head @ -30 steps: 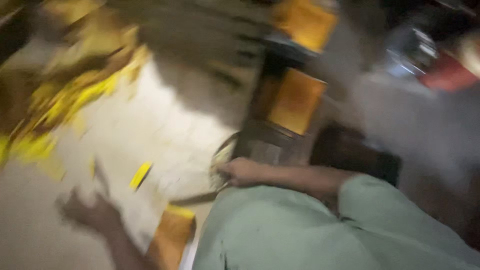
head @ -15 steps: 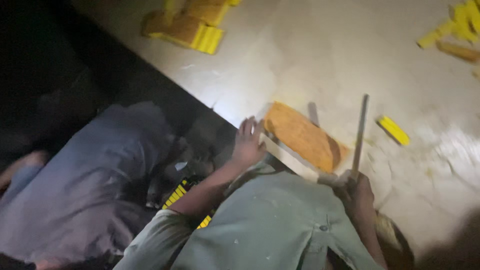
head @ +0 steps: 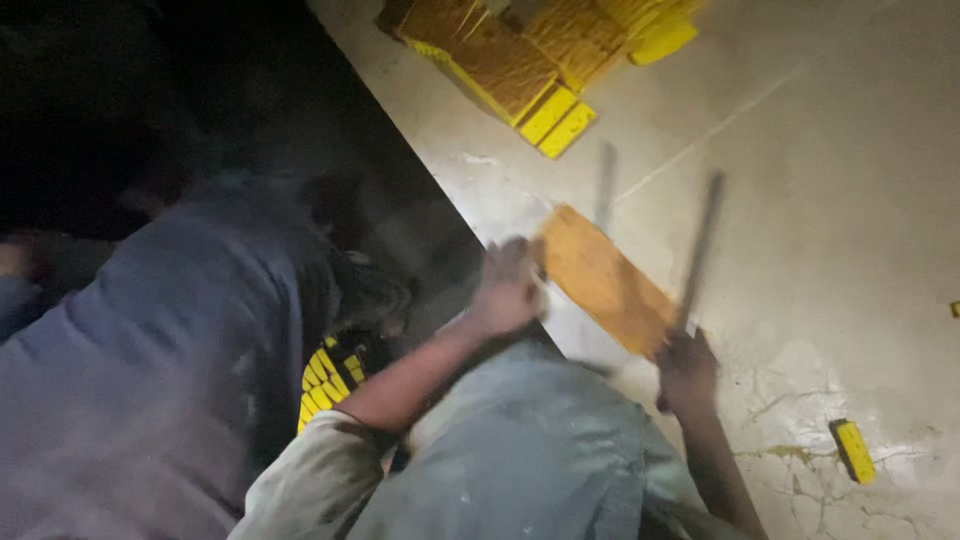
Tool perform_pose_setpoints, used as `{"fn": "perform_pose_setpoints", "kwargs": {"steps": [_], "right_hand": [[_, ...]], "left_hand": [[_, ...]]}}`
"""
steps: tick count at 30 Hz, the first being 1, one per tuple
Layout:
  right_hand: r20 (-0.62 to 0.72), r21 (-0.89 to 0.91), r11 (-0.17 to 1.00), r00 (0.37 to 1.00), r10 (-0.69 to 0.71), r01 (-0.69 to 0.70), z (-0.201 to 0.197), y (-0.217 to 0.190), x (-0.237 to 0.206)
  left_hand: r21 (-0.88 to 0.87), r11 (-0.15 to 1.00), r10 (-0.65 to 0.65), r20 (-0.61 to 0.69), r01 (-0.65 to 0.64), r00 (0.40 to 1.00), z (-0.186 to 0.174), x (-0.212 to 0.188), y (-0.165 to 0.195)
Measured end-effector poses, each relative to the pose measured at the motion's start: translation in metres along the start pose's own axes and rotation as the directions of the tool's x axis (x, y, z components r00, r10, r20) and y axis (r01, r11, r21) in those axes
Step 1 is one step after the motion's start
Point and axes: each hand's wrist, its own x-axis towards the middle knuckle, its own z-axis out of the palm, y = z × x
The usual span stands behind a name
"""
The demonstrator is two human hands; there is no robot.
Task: The person uses a long knife to slice rectangular blocks of yellow bee wax into thin strips on a white table. After cutting several blocks, they place the strips into a metal tray and then stack the tray with others.
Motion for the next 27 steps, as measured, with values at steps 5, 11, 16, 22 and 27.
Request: {"fn": "perform_pose_setpoints", "kwargs": {"steps": [5, 11, 16, 22, 27], "right_hand": [[0.257, 0.458, 0.889, 0.961, -0.103, -0.028, 0.057, -0.133, 0.115], [0.362, 0.349, 0.898, 0.845, -0.393, 0.267, 0.109, -0.235, 0.220], [0.306, 0.468, 0.876, 0.909, -0.282, 0.115, 0.099, -0.240, 0.260], [0.377, 0.117, 0.961, 0.906, 0.190, -0.250, 0.028, -0.171, 0.175], [0.121, 0.057, 0.922, 0.919, 0.375, -0.384, -0.024, -0.107, 0.032]], "left_hand": [[0.099, 0.928, -0.351, -0.091, 0.360, 0.932, -0.054, 0.058, -0.112], [0.332, 0.843, -0.358, -0.243, 0.424, 0.901, -0.111, 0.142, -0.207], [0.065, 0.636, -0.763, 0.202, 0.769, 0.614, -0.118, 0.223, -0.258], [0.047, 0.809, -0.587, 0.106, 0.586, 0.803, -0.100, 0.234, -0.199], [0.103, 0.964, 0.222, 0.205, -0.246, 0.953, -0.029, 0.249, -0.036]]}}
